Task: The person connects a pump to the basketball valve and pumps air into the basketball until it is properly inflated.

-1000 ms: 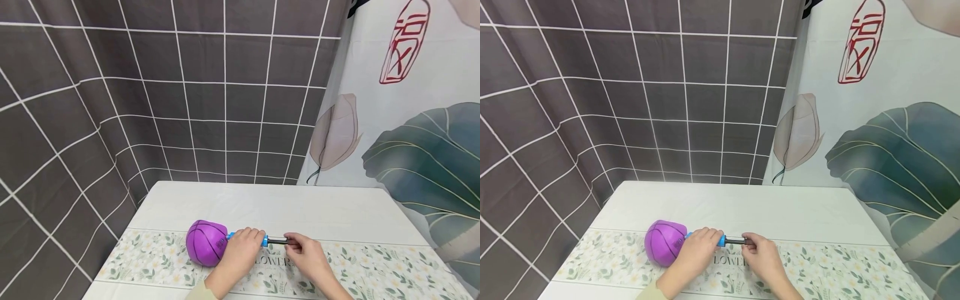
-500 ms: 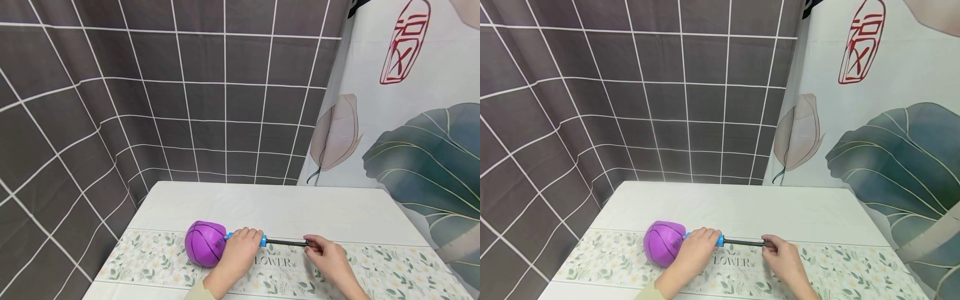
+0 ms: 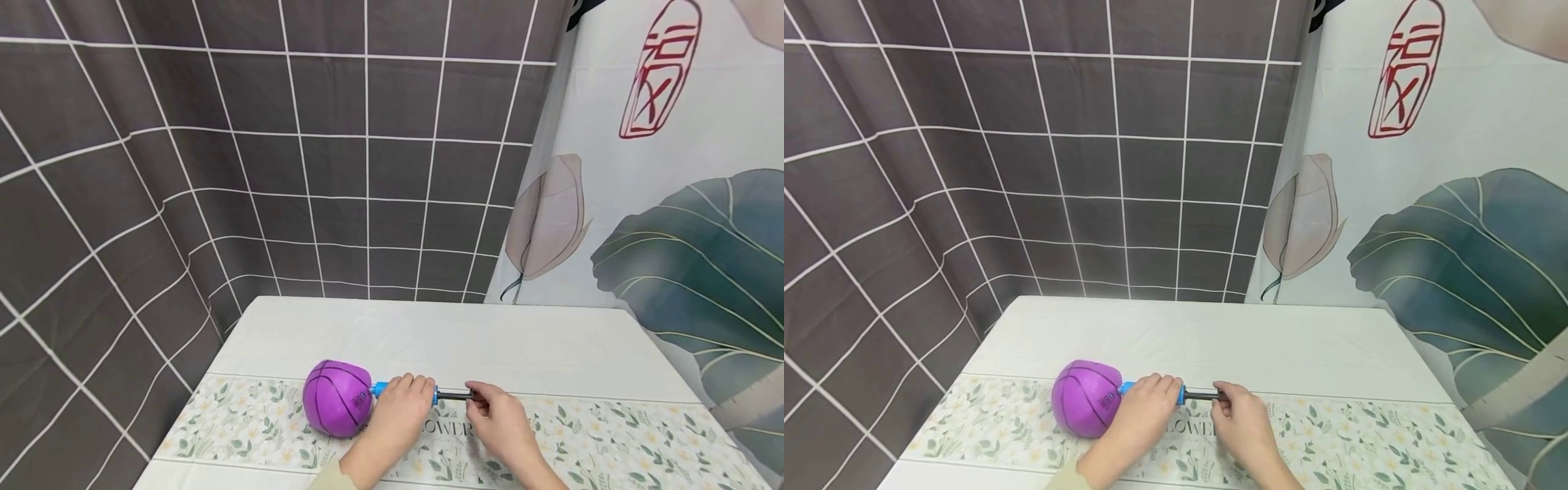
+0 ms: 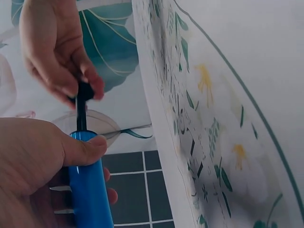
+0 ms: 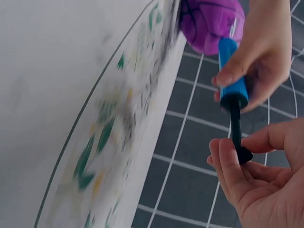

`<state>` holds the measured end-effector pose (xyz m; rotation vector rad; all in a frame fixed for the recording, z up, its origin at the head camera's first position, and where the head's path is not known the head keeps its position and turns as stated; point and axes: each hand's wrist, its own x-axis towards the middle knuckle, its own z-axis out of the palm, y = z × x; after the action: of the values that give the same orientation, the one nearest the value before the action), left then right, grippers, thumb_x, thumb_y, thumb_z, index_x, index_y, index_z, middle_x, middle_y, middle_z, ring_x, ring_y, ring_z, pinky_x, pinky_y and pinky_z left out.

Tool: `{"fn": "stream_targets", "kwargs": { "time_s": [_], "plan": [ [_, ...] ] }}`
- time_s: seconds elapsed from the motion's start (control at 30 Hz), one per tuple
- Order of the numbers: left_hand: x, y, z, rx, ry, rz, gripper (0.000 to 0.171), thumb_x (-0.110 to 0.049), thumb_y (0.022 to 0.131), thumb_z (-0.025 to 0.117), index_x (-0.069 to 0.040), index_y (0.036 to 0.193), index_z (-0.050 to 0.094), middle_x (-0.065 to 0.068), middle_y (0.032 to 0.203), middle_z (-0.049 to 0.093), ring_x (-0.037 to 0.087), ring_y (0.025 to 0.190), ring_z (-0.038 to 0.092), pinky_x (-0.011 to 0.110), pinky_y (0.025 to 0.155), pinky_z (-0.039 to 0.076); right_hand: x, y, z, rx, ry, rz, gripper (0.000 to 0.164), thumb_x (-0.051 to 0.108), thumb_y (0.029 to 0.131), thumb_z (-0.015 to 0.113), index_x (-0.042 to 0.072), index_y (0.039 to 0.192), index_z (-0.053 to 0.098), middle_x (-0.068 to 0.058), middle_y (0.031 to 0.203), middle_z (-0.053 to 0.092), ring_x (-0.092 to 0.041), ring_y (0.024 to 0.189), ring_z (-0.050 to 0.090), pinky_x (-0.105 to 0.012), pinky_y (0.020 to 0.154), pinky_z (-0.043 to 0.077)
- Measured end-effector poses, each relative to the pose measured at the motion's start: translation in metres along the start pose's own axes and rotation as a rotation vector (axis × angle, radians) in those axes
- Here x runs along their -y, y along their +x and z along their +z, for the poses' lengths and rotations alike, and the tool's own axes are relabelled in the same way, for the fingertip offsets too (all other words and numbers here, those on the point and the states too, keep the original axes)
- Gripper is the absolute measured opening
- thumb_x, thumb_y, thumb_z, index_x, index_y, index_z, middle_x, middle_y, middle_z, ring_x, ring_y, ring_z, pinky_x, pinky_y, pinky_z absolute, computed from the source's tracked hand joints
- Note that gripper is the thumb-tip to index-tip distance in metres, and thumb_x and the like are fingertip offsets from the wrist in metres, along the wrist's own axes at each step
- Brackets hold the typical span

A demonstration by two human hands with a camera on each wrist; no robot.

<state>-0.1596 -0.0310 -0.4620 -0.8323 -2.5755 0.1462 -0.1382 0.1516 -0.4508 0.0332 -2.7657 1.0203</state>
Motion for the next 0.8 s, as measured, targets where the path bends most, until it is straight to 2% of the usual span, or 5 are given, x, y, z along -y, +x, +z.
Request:
{"fn": "stream_targets", "kwargs": {
  "time_s": [0.2, 0.37, 0.6, 0.8],
  "plan": [
    [-0.002, -0.001, 0.0, -0.028, -0.005, 0.023, 0.036, -0.022, 0.085, 0.079, -0.011, 0.118, 0.07, -0.002, 0.105, 0.07, 0.013, 0.094, 0.064, 0.028, 0.088, 0.056, 0.007, -0.001, 0.012, 0.058, 0.106, -0.032, 0.025, 0.003, 0.089, 0.071, -0.001, 0.113, 0.072, -0.001, 0.087, 0.072, -0.006, 0.074, 0.066, -0.017, 0.064, 0.056],
    [0.0, -0.004, 0.001, -0.007, -0.046, 0.027, 0.04, -0.022, 0.083, 0.081, -0.015, 0.12, 0.068, -0.004, 0.108, 0.07, 0.012, 0.098, 0.064, 0.027, 0.091, 0.055, 0.001, -0.002, 0.006, 0.096, 0.201, 0.038, 0.025, 0.004, 0.086, 0.075, 0.001, 0.111, 0.073, 0.0, 0.086, 0.072, -0.007, 0.073, 0.068, -0.017, 0.065, 0.057],
    [0.005, -0.004, 0.001, 0.012, -0.091, 0.003, 0.038, -0.02, 0.087, 0.078, -0.014, 0.123, 0.067, -0.002, 0.112, 0.07, 0.013, 0.104, 0.064, 0.029, 0.094, 0.055, -0.021, 0.0, -0.014, 0.088, 0.165, 0.1, 0.028, 0.005, 0.088, 0.074, 0.002, 0.115, 0.072, 0.001, 0.089, 0.073, -0.008, 0.074, 0.068, -0.017, 0.065, 0.057],
    [0.008, -0.005, 0.004, 0.016, -0.083, -0.005, 0.04, -0.016, 0.086, 0.078, -0.014, 0.124, 0.066, -0.003, 0.113, 0.07, 0.013, 0.104, 0.065, 0.029, 0.095, 0.055, -0.04, -0.001, -0.03, 0.101, 0.127, 0.136, 0.03, 0.007, 0.09, 0.072, 0.001, 0.119, 0.071, -0.001, 0.094, 0.074, -0.009, 0.078, 0.069, -0.019, 0.066, 0.057]
  ]
}}
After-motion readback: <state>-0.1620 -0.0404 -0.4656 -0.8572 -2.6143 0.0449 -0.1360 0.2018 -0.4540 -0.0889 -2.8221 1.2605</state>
